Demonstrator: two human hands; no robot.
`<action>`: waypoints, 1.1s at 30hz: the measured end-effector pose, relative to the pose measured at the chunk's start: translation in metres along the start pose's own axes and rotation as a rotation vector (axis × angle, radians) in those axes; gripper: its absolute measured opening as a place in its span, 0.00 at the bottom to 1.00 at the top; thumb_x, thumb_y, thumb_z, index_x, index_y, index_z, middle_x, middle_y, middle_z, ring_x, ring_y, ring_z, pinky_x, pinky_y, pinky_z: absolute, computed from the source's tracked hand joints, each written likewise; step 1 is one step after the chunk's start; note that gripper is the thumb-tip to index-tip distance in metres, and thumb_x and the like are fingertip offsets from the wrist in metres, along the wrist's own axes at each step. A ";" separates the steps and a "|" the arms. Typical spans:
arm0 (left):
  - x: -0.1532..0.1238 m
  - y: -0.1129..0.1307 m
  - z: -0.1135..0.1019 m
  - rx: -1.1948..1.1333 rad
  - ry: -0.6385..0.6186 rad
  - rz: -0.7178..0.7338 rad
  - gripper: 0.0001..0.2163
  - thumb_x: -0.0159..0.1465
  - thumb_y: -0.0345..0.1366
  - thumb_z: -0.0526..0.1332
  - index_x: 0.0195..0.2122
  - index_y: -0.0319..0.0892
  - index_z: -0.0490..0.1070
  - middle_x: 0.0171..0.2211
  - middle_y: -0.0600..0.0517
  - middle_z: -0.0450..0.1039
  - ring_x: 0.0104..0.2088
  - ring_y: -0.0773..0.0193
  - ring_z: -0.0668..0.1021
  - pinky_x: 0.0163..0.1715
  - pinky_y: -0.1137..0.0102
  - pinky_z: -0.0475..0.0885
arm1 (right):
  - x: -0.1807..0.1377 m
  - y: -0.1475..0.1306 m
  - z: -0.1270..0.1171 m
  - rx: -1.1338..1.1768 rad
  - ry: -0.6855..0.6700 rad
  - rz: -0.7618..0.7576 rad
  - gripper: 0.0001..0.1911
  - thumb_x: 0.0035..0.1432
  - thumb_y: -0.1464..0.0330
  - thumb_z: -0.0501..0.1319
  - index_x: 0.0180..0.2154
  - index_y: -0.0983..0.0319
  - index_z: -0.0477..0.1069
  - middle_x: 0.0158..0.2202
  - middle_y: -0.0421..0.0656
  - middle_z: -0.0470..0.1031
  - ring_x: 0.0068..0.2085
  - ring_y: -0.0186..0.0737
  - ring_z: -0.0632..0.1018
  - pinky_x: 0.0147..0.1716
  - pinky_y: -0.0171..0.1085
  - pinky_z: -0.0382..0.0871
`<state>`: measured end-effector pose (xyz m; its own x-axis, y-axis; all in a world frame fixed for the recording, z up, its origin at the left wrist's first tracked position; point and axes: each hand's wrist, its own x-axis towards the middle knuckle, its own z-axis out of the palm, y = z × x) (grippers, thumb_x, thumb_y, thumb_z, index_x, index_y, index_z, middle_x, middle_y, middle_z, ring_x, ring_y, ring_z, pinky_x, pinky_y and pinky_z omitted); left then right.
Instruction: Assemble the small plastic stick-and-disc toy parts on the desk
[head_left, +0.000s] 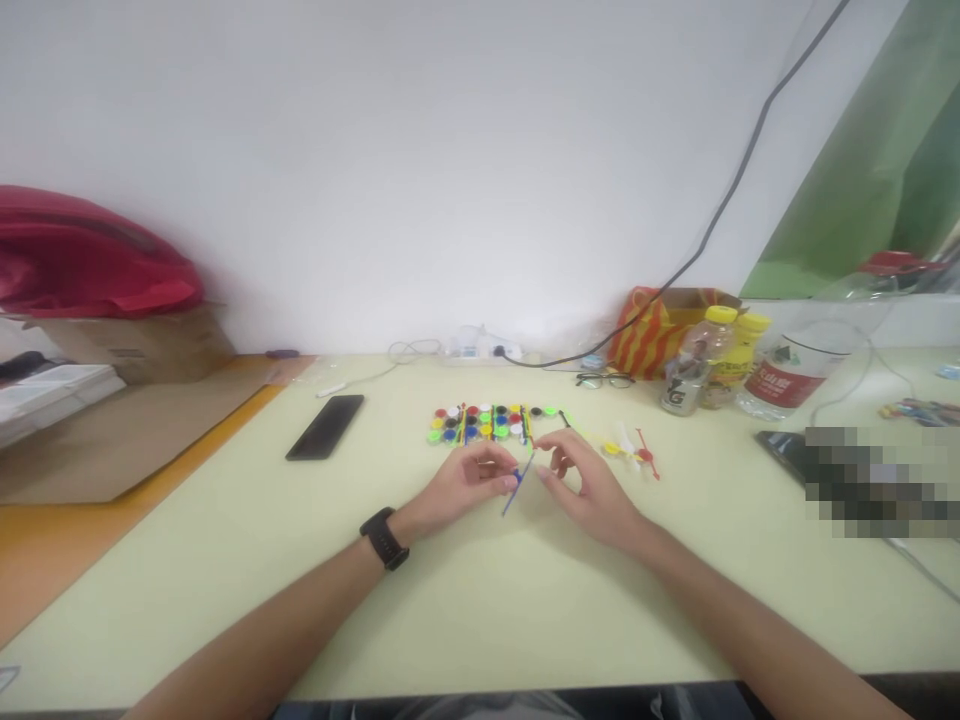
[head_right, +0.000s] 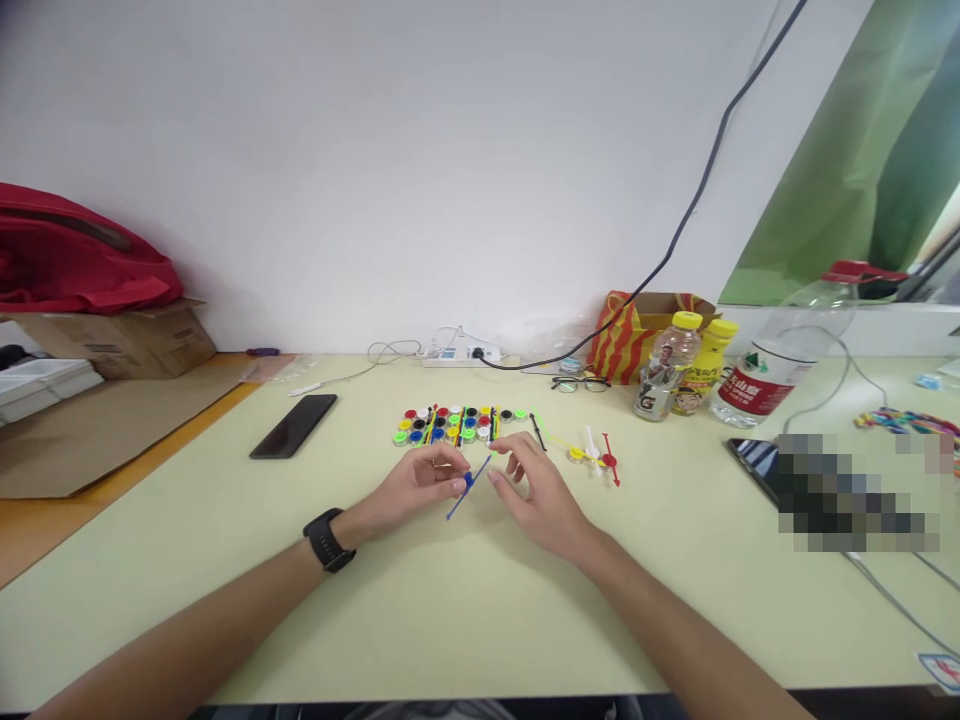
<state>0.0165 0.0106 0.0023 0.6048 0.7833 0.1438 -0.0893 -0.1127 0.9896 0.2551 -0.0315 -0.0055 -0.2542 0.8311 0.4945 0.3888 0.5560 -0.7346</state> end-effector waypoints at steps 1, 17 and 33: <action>0.000 0.000 0.000 -0.014 0.023 -0.005 0.12 0.61 0.40 0.74 0.41 0.40 0.78 0.39 0.48 0.78 0.40 0.62 0.79 0.42 0.68 0.74 | -0.001 0.000 0.000 -0.007 0.024 -0.011 0.12 0.72 0.64 0.57 0.55 0.57 0.69 0.47 0.46 0.73 0.39 0.40 0.74 0.40 0.41 0.70; 0.001 -0.004 -0.003 -0.082 0.087 -0.018 0.12 0.59 0.37 0.76 0.40 0.38 0.80 0.35 0.49 0.82 0.37 0.62 0.83 0.44 0.65 0.78 | -0.001 -0.007 0.003 0.351 -0.232 0.209 0.32 0.70 0.47 0.55 0.21 0.60 0.53 0.22 0.36 0.52 0.25 0.33 0.56 0.27 0.37 0.52; 0.001 -0.004 0.005 -0.087 0.039 -0.058 0.13 0.59 0.39 0.76 0.40 0.39 0.80 0.36 0.47 0.83 0.38 0.60 0.84 0.45 0.64 0.78 | -0.003 -0.010 0.012 0.357 -0.082 0.155 0.15 0.71 0.55 0.59 0.51 0.57 0.64 0.35 0.41 0.71 0.36 0.40 0.73 0.37 0.39 0.68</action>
<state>0.0211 0.0088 -0.0014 0.5800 0.8103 0.0842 -0.1246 -0.0139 0.9921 0.2408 -0.0397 -0.0053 -0.2924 0.8950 0.3369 0.0998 0.3790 -0.9200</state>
